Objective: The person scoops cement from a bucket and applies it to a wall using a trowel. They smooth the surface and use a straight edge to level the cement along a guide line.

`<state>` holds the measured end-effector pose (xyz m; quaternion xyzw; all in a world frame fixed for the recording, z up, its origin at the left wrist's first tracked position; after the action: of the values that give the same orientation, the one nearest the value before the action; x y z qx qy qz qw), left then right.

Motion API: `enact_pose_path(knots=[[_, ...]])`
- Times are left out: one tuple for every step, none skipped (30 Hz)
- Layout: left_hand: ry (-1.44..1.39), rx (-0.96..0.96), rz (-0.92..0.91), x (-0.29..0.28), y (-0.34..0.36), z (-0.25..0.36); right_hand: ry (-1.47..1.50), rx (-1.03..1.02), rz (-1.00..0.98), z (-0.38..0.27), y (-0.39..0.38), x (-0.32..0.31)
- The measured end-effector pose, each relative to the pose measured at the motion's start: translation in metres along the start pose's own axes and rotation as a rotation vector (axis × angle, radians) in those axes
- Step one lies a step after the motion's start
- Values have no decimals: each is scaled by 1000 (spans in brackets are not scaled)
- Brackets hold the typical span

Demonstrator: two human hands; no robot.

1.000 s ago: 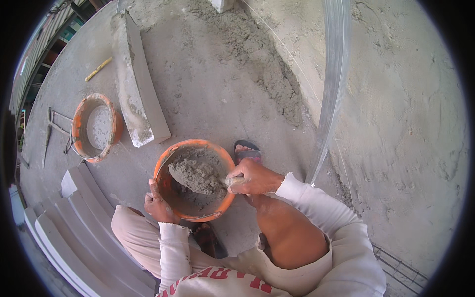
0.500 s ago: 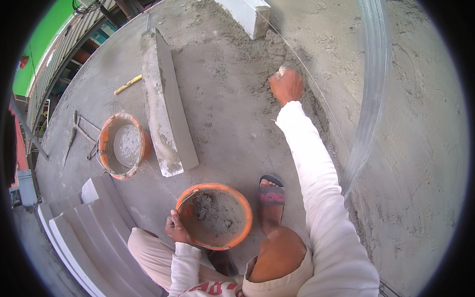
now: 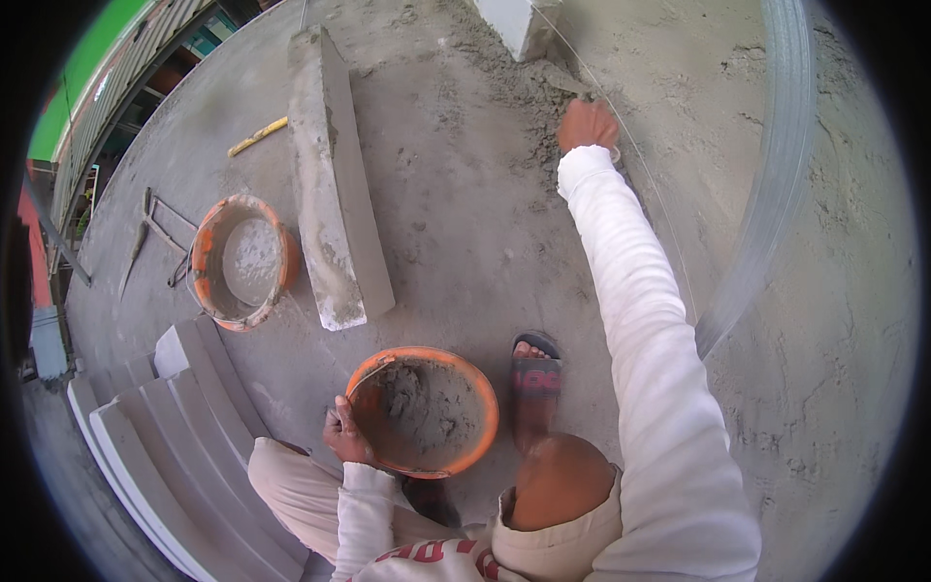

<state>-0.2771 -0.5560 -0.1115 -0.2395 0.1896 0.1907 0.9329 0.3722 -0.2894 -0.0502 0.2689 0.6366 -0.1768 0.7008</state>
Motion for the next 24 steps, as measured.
enact_pose_path(knots=[[-10,-1,0,-2,1,-1,-20,52,17,5,-14,-1],[-25,1,3,-3,3,0,-5,65,-8,12,-32,-3],[-17,-9,-11,-2,2,-2,-26,80,-24,29,-51,-4],[-13,-19,-35,0,2,-5,-48,97,-19,55,-68,3],[-6,-16,-38,-1,6,-6,-62,109,-82,63,-86,3],[-19,-1,-49,3,9,-7,-58,87,-55,64,-100,-10],[-11,8,-60,-1,8,-7,-32,87,-48,65,-109,-18],[-3,17,-70,-4,8,-6,-6,87,-41,65,-114,-25],[-29,15,-56,-5,9,-7,-13,76,-4,56,-106,-31],[-42,5,-59,1,3,3,-32,77,18,48,-99,-35],[-61,-5,-56,3,1,10,-50,72,45,44,-93,-37],[-58,-8,-65,4,0,8,-71,69,6,53,-99,-25],[-56,-12,-76,4,1,6,-94,65,-31,64,-108,-6],[-67,-14,-76,5,1,4,-112,51,-58,66,-111,-1],[-59,-10,-78,5,1,2,-117,72,-39,76,-135,-2],[-50,-12,-88,8,0,-1,-108,166,-77,99,-159,-3],[-45,-3,-84,8,1,-2,-81,186,-104,109,-183,-12],[-47,2,-86,5,6,-4,-34,250,-116,109,-200,-27],[-41,-6,-103,1,7,-7,-45,267,-118,111,-218,-31],[-37,-16,-120,-1,5,-11,-43,265,-153,113,-227,-33],[-81,-46,-123,1,1,-17,-42,260,-188,113,-235,-36],[-131,-68,-105,6,-1,-5,-25,241,-218,101,-236,-45],[-166,-92,-68,5,-3,6,87,184,-173,85,-239,-61],[-122,-84,-55,6,-6,18,204,130,-161,71,-252,-81]])
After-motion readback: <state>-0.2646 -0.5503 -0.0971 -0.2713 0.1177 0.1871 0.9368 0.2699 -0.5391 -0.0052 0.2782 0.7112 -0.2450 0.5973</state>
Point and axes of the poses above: each hand's wrist, its own y-axis towards the middle knuckle, its own x-axis out of the palm, z = x × y, the point moved 8 cm from there along y, towards the middle knuckle, and after that the axes turned 8 degrees about y, right-handed, at the moved point
